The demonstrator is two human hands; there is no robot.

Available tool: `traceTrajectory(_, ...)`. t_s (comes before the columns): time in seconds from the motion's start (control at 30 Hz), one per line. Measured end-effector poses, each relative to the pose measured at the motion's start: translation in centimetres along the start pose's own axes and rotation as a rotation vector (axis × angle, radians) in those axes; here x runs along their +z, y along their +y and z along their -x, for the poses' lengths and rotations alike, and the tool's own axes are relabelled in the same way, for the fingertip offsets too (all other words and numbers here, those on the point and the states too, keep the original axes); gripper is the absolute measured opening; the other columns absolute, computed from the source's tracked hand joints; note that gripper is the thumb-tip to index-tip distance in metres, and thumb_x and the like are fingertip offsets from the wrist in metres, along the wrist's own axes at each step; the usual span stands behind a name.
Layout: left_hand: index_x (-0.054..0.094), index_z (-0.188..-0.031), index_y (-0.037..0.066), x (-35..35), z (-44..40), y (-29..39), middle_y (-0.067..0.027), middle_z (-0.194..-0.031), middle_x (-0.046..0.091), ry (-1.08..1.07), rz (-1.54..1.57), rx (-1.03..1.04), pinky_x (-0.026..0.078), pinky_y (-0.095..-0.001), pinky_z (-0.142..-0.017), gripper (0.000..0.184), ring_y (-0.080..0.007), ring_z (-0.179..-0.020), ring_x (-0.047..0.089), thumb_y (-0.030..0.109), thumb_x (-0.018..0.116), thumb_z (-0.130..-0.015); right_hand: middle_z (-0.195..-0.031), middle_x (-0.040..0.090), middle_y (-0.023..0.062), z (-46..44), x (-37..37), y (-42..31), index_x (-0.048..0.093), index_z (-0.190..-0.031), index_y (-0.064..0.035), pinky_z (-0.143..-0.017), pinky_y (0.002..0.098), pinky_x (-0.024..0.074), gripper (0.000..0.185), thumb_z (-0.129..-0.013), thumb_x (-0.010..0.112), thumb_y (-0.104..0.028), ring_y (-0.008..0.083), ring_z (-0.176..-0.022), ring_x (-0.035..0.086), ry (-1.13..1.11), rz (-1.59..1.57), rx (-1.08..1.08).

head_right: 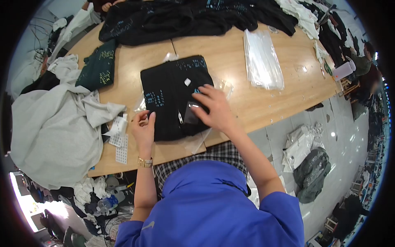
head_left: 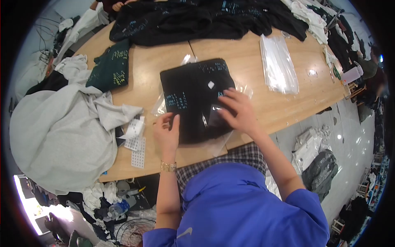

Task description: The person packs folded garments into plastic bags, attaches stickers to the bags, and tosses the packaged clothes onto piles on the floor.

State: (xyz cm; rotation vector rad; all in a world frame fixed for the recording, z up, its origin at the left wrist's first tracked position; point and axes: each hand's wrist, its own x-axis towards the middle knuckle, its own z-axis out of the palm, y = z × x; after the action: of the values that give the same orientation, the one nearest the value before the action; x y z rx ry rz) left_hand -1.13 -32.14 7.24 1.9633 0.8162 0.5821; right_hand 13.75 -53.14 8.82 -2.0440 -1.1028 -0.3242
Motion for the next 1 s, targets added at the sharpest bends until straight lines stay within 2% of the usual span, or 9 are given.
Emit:
traceTrajectory(0.1,0.055,-0.12,0.0,0.4,-2.2,-3.4,-0.0178,-0.109,0.061,0.062,-0.124,-0.006,0.047,-0.0386,-0.085,0.051,-0.0271,-0.098,0.059,0.032,0.07,-0.084,-0.111,0.062,0.0216,-1.3,1.1,4.7,0.058,-0.121,-0.0024,-0.088,0.0431,0.047,0.052,-0.079,0.073,-0.028,0.0353,-0.106,0.059,0.099,-0.066,0.382)
traceTrajectory(0.17,0.053,-0.122,-0.002,1.8,-4.0,-5.0,-0.0174,-0.116,0.061,-0.16,0.216,-0.001,0.046,-0.0365,-0.089,0.051,-0.0232,-0.106,0.058,0.029,0.069,-0.085,-0.107,0.064,0.0229,-2.5,1.3,6.3,0.052,-0.125,0.0022,-0.081,0.0406,0.0521,0.061,-0.08,0.073,-0.033,0.0307,-0.096,0.064,-0.247,-0.298,0.87)
traceTrajectory(0.37,0.054,-0.123,0.002,1.7,-6.4,-4.9,-0.0108,-0.114,0.064,-0.549,0.715,-0.578,0.053,-0.0374,-0.09,0.049,-0.0218,-0.104,0.062,0.017,0.074,-0.081,-0.106,0.066,0.016,-3.2,1.1,7.7,0.053,-0.123,0.0062,-0.081,0.0354,0.0552,0.057,-0.082,0.072,-0.029,0.0229,-0.093,0.066,-0.4,-1.295,1.264)
traceTrajectory(0.5,0.052,-0.127,0.001,0.1,-6.1,-2.4,-0.0122,-0.118,0.061,-0.626,0.694,-0.556,0.052,-0.0359,-0.089,0.057,-0.022,-0.103,0.062,0.019,0.077,-0.078,-0.112,0.064,0.0107,-2.7,-0.7,7.2,0.053,-0.125,0.0013,-0.089,0.0332,0.0508,0.059,-0.074,0.076,-0.017,0.0205,-0.1,0.063,-0.421,-1.336,0.947)
traceTrajectory(0.63,0.052,-0.126,-0.001,1.1,-4.5,-0.9,-0.013,-0.118,0.061,-0.509,0.498,-0.439,0.051,-0.0343,-0.089,0.063,-0.0204,-0.103,0.062,0.02,0.08,-0.073,-0.12,0.059,0.0084,0.3,4.6,11.3,0.044,-0.136,-0.0045,-0.095,0.0318,0.0449,0.077,-0.066,0.076,-0.001,0.0215,-0.111,0.056,-0.34,-0.89,0.842)
traceTrajectory(0.7,0.053,-0.125,-0.002,2.5,-4.6,-2.0,-0.013,-0.117,0.062,-0.415,0.426,-0.338,0.051,-0.0331,-0.088,0.065,-0.0195,-0.102,0.062,0.02,0.082,-0.071,-0.128,0.054,0.0093,0.5,5.1,11.9,0.037,-0.14,-0.0055,-0.097,0.0331,0.0428,0.084,-0.066,0.077,-0.003,0.0213,-0.115,0.052,-0.259,-0.83,0.71)
traceTrajectory(0.73,0.064,-0.109,-0.001,2.8,-4.3,-1.6,-0.0095,-0.104,0.068,-0.354,0.446,-0.308,0.052,-0.032,-0.081,0.043,-0.0178,-0.093,0.064,0.017,0.079,-0.073,-0.127,0.054,0.009,-0.3,4.5,11.0,0.037,-0.14,-0.0048,-0.098,0.0327,0.042,0.082,-0.067,0.076,-0.004,0.0207,-0.116,0.052,-0.254,-0.901,0.739)
traceTrajectory(0.9,0.065,-0.105,-0.002,2.7,-4.7,-1.8,-0.0108,-0.099,0.069,-0.379,0.391,-0.355,0.053,-0.0314,-0.077,0.041,-0.0185,-0.087,0.066,0.019,0.079,-0.072,-0.125,0.054,0.0095,-1.9,2.5,8.3,0.037,-0.139,-0.0031,-0.099,0.0322,0.0408,0.074,-0.074,0.071,-0.006,0.0197,-0.116,0.051,-0.29,-1.0,0.848)
traceTrajectory(1.0,0.063,-0.105,-0.004,3.4,-4.3,-3.1,-0.0131,-0.098,0.069,-0.317,0.389,-0.287,0.053,-0.0324,-0.077,0.046,-0.023,-0.087,0.066,0.021,0.08,-0.069,-0.127,0.052,0.0116,-2.0,3.1,10.0,0.039,-0.137,-0.0021,-0.098,0.0329,0.0407,0.069,-0.076,0.07,-0.011,0.0204,-0.116,0.05,-0.443,-0.706,0.713)
